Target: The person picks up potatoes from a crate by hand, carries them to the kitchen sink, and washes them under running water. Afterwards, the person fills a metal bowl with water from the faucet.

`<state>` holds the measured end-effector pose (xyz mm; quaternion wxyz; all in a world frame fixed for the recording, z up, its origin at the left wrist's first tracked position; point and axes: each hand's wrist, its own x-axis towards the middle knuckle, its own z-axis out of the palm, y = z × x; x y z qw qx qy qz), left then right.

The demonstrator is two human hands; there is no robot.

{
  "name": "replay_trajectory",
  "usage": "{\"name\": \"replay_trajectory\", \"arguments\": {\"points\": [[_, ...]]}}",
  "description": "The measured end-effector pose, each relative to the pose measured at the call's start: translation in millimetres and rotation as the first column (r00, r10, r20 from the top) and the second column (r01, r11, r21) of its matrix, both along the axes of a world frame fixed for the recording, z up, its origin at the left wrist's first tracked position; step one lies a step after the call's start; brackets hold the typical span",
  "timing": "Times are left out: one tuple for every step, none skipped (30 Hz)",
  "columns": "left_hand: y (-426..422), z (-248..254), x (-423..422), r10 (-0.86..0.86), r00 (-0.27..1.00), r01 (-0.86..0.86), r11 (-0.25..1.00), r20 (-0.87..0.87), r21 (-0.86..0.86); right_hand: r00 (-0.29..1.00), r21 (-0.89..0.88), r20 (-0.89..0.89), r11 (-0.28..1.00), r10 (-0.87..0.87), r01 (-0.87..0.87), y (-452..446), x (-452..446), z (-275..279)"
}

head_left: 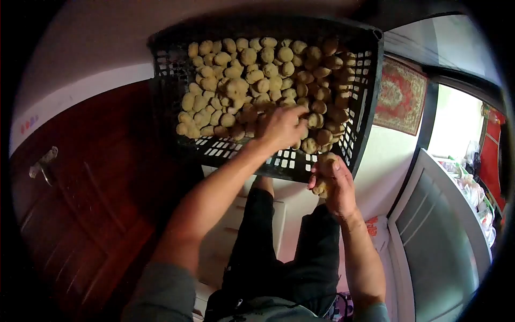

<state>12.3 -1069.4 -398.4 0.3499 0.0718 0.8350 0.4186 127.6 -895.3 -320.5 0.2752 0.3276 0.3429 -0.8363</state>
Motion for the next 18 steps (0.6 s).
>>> {"name": "replay_trajectory", "arguments": {"points": [[19,-29,19,0.025,0.987,-0.029,0.999,-0.159,-0.024,1.000,-0.037,-0.019,0.999,-0.021,0.021,1,0,-3],[33,-55,34,0.045,0.948,-0.061,0.997,-0.315,-0.040,0.998,-0.072,-0.040,0.997,-0.044,0.041,3,-1,-5],[44,-45,18,-0.103,0.990,0.082,0.977,-0.101,-0.195,0.998,-0.078,-0.039,0.996,-0.054,0.051,3,-3,-3],[44,-41,16,-0.102,0.990,0.082,0.979,-0.101,-0.185,0.998,-0.068,-0.039,0.996,-0.054,0.051,3,-5,-2],[38,-36,15,-0.142,0.985,0.124,0.976,-0.094,-0.181,0.999,-0.058,-0.020,0.998,-0.039,0.038,2,-5,-2],[32,-37,18,-0.184,0.979,0.166,0.969,-0.084,-0.180,1.000,-0.051,0.002,0.998,-0.025,0.025,2,-4,-2],[29,-39,20,-0.114,0.968,0.069,0.977,-0.224,-0.200,0.999,-0.057,-0.044,0.998,-0.006,0.004,2,-3,-4],[22,-41,20,-0.115,0.967,0.068,0.977,-0.228,-0.204,0.999,-0.061,-0.049,0.998,-0.006,0.003,3,-6,-4],[12,-28,14,0.050,0.976,-0.096,0.973,-0.212,-0.211,0.999,-0.043,-0.037,0.999,0.019,-0.021,3,-8,-4],[0,-21,15,0.210,0.960,-0.248,0.943,-0.184,-0.221,0.999,-0.023,-0.011,0.999,0.039,-0.039,4,-5,-1],[-20,-35,17,0.354,0.914,-0.383,0.915,-0.197,-0.129,1.000,-0.024,-0.005,0.999,0.031,-0.031,4,-3,1],[-41,-51,12,0.493,0.845,-0.509,0.860,-0.206,-0.028,1.000,-0.048,-0.003,0.999,0.019,-0.019,5,-6,0],[-56,-36,-2,0.568,0.802,-0.587,0.807,-0.186,-0.067,1.000,-0.072,0.001,0.997,0.008,-0.008,5,-9,-1],[-66,-20,-7,0.641,0.750,-0.660,0.742,-0.162,-0.121,1.000,-0.077,0.009,0.997,0.007,-0.006,5,-7,0],[-75,-21,1,0.642,0.750,-0.661,0.739,-0.160,-0.135,1.000,-0.071,0.024,0.997,-0.002,0.004,5,-5,1],[-84,-22,7,0.668,0.740,-0.673,0.737,-0.080,-0.071,1.000,-0.067,0.027,0.998,-0.012,0.014,4,-7,1],[-92,-21,12,0.683,0.730,-0.683,0.730,-0.001,-0.005,1.000,-0.034,0.029,0.999,0.005,-0.004,3,-10,4],[-75,9,13,0.633,0.773,-0.630,0.773,0.027,-0.079,1.000,-0.058,0.018,0.998,0.008,-0.007,4,-9,4]]}}
